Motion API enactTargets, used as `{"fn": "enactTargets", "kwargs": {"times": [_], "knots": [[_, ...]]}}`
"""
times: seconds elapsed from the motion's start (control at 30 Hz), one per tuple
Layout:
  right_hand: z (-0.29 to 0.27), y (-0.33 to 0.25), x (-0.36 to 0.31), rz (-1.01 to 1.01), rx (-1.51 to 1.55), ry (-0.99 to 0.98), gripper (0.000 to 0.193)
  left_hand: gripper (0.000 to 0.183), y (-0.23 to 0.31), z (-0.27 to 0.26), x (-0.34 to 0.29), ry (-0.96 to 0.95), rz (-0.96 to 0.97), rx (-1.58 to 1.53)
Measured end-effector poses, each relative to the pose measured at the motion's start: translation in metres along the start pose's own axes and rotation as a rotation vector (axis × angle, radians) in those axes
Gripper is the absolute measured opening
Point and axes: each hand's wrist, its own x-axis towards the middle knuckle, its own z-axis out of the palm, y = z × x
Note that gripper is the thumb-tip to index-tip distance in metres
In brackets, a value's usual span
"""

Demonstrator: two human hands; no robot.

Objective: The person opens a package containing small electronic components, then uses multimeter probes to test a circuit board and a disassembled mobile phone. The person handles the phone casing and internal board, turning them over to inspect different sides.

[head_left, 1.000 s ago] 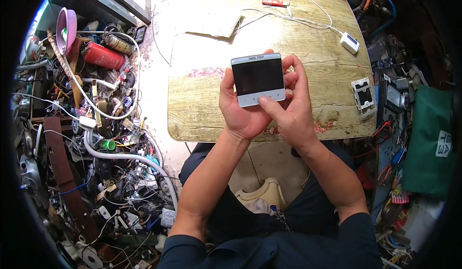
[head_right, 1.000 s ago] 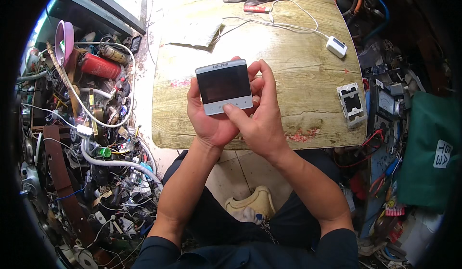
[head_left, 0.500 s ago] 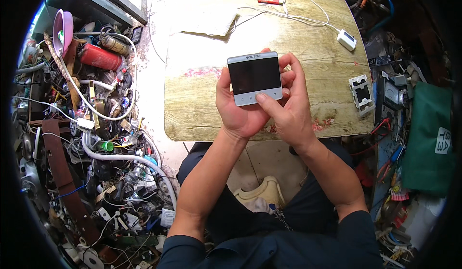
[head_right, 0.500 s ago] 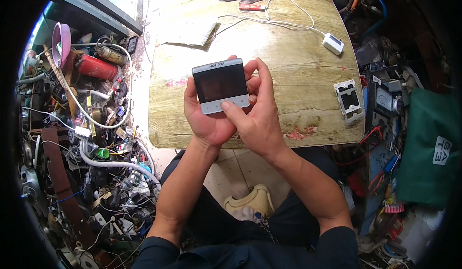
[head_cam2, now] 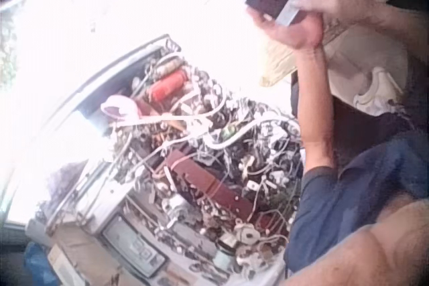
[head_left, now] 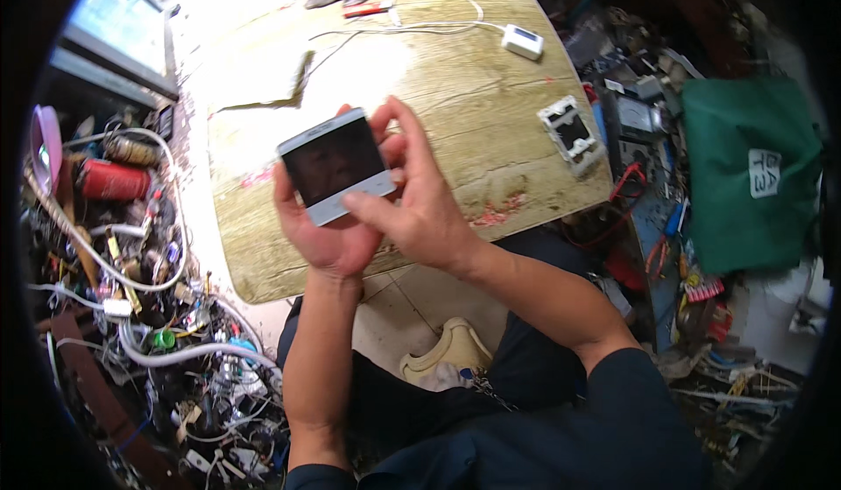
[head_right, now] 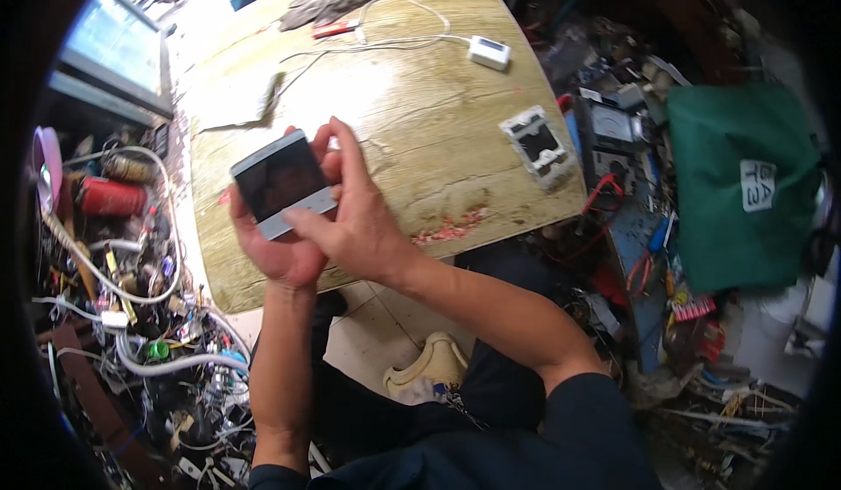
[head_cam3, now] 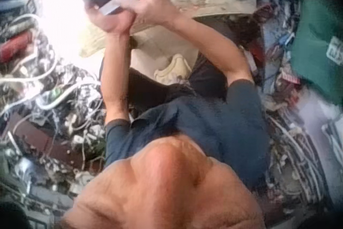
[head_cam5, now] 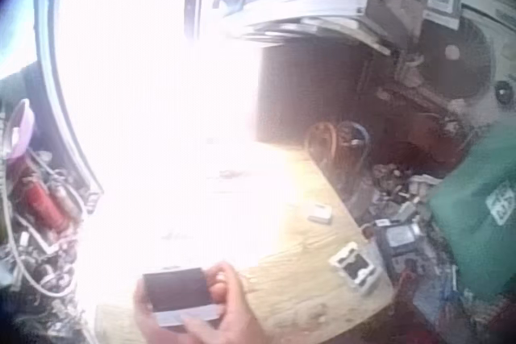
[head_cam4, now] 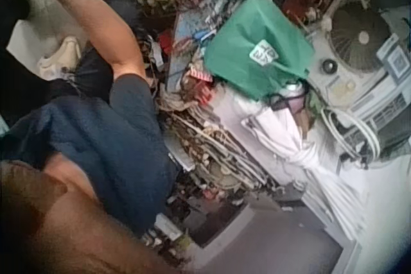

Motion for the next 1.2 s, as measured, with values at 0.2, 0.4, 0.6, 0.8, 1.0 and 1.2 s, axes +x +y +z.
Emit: {"fn": "enactTargets", "kwargs": {"times": [0.2,0.4,0.6,0.8,1.0,1.2], "knots": [[-0.003,0.009,0.002,-0.085,-0.097,0.014,0.102,0.091,0.0,0.0,0.0,-0.01,-0.005,0.02],[-0.002,0.006,0.001,-0.082,-0.079,0.007,0.101,0.092,0.0,0.003,-0.001,0.034,-0.009,0.008],[-0.018,-0.003,0.007,-0.053,-0.228,-0.071,0.106,0.09,0.0,0.004,0.002,0.133,0.017,0.138],[-0.117,-0.041,0.011,-0.208,-0.989,0.081,0.094,0.088,0.013,-0.002,0.001,0.016,-0.038,0.074],[-0.207,-0.074,-0.037,-0.025,-1.416,0.349,0.106,0.089,0.003,0.0,0.002,0.045,-0.066,0.16],[-0.213,-0.069,-0.045,0.17,-1.466,0.34,0.105,0.091,-0.006,0.002,0.002,0.083,-0.071,0.19]]}}
